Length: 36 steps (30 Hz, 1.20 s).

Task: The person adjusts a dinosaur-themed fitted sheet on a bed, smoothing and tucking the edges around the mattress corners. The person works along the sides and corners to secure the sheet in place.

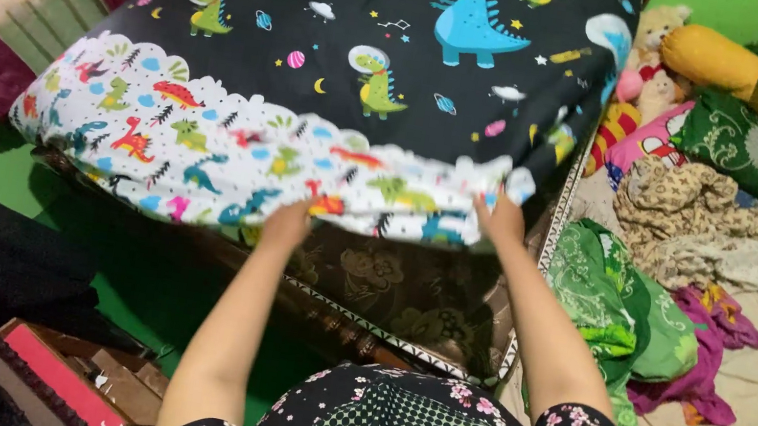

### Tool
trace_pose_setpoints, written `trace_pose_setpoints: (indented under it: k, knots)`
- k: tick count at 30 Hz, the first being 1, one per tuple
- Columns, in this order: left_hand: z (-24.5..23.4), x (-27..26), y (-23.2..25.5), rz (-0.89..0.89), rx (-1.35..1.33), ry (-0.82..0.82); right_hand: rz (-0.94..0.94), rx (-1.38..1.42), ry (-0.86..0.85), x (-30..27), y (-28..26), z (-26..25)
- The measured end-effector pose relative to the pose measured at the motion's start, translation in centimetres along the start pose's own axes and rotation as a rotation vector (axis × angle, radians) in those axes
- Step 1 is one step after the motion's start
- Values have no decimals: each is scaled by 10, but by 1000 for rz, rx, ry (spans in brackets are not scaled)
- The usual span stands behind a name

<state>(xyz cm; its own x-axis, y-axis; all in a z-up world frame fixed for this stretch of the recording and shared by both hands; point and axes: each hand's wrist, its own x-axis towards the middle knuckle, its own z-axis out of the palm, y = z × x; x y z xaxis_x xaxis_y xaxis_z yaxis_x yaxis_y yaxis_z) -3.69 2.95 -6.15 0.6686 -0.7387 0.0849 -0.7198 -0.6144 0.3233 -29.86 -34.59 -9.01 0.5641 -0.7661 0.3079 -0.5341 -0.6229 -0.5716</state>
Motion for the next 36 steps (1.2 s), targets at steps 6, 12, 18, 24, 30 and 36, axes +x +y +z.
trace_pose_setpoints:
  k: [6,12,18,24,30,36]
  knots:
    - [-63,-13,20,108,-131,227,-370,244,421,12,-55,-44]
    - [79,-15,-22,-67,-13,-154,146,-185,-184,-54,-5,10]
    - [206,7,-82,-141,30,-287,338,-204,-379,-97,36,60]
    - [65,20,-23,-24,-30,-57,99,-76,-18,-15,7,7]
    - [-39,-4,16,34,-156,127,-406,296,448,10,-77,-84]
    - [81,-3,-13,-41,-73,-35,122,-194,19,-23,5,0]
